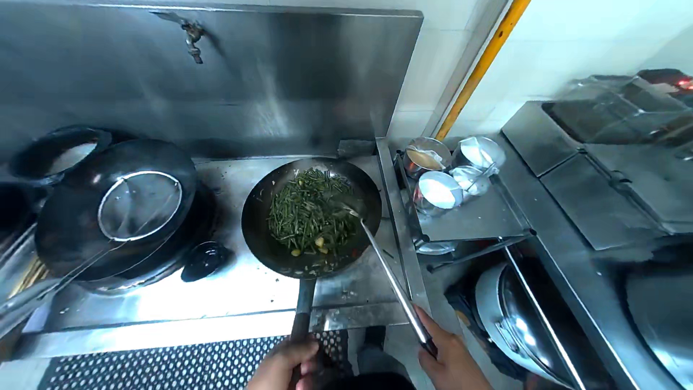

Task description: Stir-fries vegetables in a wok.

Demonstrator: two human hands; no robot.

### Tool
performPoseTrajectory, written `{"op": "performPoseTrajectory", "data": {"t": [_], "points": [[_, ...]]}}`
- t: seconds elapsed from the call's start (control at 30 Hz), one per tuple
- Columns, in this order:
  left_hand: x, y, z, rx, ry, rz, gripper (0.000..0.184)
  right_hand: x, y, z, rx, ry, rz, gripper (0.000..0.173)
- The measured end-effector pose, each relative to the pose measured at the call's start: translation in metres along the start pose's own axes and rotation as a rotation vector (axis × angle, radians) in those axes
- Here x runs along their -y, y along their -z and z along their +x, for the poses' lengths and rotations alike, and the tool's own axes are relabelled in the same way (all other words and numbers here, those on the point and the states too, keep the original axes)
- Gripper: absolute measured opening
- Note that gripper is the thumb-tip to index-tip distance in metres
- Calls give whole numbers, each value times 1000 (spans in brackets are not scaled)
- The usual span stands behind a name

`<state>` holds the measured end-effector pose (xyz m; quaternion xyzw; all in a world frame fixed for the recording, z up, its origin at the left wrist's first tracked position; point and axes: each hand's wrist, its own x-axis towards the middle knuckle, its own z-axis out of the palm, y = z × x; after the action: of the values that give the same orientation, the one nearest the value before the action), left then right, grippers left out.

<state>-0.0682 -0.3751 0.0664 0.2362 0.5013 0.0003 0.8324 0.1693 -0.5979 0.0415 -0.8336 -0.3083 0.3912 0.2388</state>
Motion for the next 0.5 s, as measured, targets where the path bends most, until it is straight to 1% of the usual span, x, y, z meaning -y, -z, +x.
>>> {"op": "performPoseTrajectory", "data": {"t": [0.1, 0.2, 0.27, 0.33, 0.4, 0.43, 0.5], "points": [[-2, 6, 25, -35, -15, 81, 10, -16, -1, 15, -3, -6, 79, 73], [3, -18, 29, -47, -7, 97, 12, -15, 0, 31, 34, -55, 74, 72], [10, -25, 30, -57, -8, 109, 16, -15, -4, 40, 81, -81, 138, 65], [13, -22, 34, -78, -15, 129, 19, -18, -9, 50, 175, -98, 284, 58], [14, -20, 37, -105, -23, 133, 21, -25, -13, 59, 317, -122, 434, 53], [14, -19, 37, -113, -26, 134, 20, -29, -15, 64, 375, -133, 468, 49], [14, -19, 36, -129, -33, 134, 21, -34, -14, 71, 431, -172, 458, 42]]}}
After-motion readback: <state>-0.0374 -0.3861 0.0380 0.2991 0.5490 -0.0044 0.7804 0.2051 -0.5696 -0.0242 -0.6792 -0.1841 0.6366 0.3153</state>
